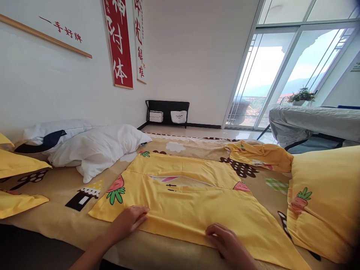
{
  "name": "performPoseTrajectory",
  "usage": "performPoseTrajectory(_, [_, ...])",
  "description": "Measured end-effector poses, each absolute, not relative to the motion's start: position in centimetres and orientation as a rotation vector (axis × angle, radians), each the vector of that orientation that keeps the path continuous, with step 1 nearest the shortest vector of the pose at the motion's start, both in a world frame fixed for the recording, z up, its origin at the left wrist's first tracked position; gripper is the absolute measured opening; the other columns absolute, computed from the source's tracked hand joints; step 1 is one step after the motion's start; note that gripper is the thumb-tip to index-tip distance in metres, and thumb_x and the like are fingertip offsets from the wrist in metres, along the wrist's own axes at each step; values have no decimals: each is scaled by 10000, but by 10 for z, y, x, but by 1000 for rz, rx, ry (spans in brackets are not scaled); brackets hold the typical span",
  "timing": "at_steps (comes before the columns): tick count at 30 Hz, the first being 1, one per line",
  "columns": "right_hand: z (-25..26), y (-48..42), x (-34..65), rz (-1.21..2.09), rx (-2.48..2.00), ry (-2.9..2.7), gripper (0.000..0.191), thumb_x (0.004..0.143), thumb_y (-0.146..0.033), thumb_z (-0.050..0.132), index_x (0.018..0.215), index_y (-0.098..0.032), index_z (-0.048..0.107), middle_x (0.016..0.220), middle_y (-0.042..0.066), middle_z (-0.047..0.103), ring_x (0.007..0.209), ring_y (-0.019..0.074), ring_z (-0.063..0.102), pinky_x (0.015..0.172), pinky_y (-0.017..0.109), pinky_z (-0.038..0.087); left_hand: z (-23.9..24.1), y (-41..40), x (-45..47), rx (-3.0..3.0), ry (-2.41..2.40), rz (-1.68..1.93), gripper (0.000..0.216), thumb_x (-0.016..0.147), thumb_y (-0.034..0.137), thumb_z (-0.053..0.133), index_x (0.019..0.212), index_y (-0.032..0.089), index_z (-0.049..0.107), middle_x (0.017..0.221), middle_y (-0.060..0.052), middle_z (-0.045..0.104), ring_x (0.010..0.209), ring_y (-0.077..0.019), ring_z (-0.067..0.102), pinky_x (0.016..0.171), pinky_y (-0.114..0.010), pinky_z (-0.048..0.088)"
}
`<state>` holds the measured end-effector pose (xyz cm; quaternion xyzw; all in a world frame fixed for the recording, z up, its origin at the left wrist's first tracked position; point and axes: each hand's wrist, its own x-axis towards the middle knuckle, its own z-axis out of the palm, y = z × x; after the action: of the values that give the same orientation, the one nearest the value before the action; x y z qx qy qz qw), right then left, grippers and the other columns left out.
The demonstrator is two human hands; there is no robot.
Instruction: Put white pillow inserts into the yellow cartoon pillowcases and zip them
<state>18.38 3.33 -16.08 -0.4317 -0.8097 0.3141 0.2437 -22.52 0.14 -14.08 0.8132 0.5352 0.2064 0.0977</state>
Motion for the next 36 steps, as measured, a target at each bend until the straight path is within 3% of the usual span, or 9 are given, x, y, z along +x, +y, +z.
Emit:
performPoseTrajectory(5, [-125,62,209,1325,-1120,-1870,427,879,-577,473,896,-183,638,821,88,696,738,217,667,644,318,518,-111,17,-260,2148,1987,653,515,945,469,337,592,186,582,491,-11,580,500,-161,584,530,-245,424])
performPoseTrajectory(7, [-112,88,175,1153,-1126,-1808,416,896,-543,448,948,-176,636,923,119,707,862,240,673,743,354,526,-99,47,-232,2099,1954,813,486,957,430,300,725,172,642,601,-33,657,599,-170,642,598,-249,471])
performPoseTrajectory(9, [-112,112,124,831,-1260,-1877,411,895,-462,446,1086,-148,631,1150,173,661,1088,274,614,935,426,469,-99,80,-181,2207,1839,824,406,948,303,298,1086,153,650,1042,-93,720,960,-202,676,826,-286,501])
performPoseTrajectory(12, [-134,128,62,514,-1471,-2183,503,927,-380,389,1362,-153,499,1466,156,414,1380,269,347,1118,503,262,-122,110,-108,2415,1665,626,528,876,138,323,1380,101,478,1442,-133,472,1331,-230,443,1086,-344,349])
performPoseTrajectory(20, [-197,122,202,222,-1894,-2199,613,933,-534,259,1484,-275,332,1552,35,229,1437,240,182,1149,524,181,-171,88,-189,2347,1897,266,601,944,547,325,1471,260,366,1547,-64,279,1441,-284,233,1144,-539,200])
performPoseTrajectory(25, [-230,113,319,-78,-1931,-2020,508,846,-512,405,1306,-378,572,1439,68,451,1338,301,396,1049,554,351,-177,57,-309,1988,2412,75,618,911,507,358,1472,248,362,1547,-78,290,1438,-284,243,1135,-560,158])
performPoseTrajectory(30, [-183,123,214,-217,-1855,-2048,538,888,-361,313,1306,-154,581,1429,196,436,1345,330,388,1072,594,273,-145,79,-259,2184,2272,137,510,882,266,379,1366,194,519,1465,-130,435,1392,-291,347,1123,-584,180])
performPoseTrajectory(33, [-150,122,107,264,-1462,-2438,556,934,-402,345,1446,-193,409,1512,109,323,1411,227,282,1127,473,258,-128,116,-172,2487,1561,394,540,906,185,316,1432,216,433,1493,-65,407,1391,-185,355,1148,-417,269])
performPoseTrajectory(36, [-138,104,64,531,-1275,-2582,560,943,-457,385,1458,-235,388,1524,99,302,1424,237,248,1149,487,200,-136,141,-114,2461,1244,389,502,965,247,272,1448,250,404,1490,-34,411,1379,-155,376,1143,-368,298])
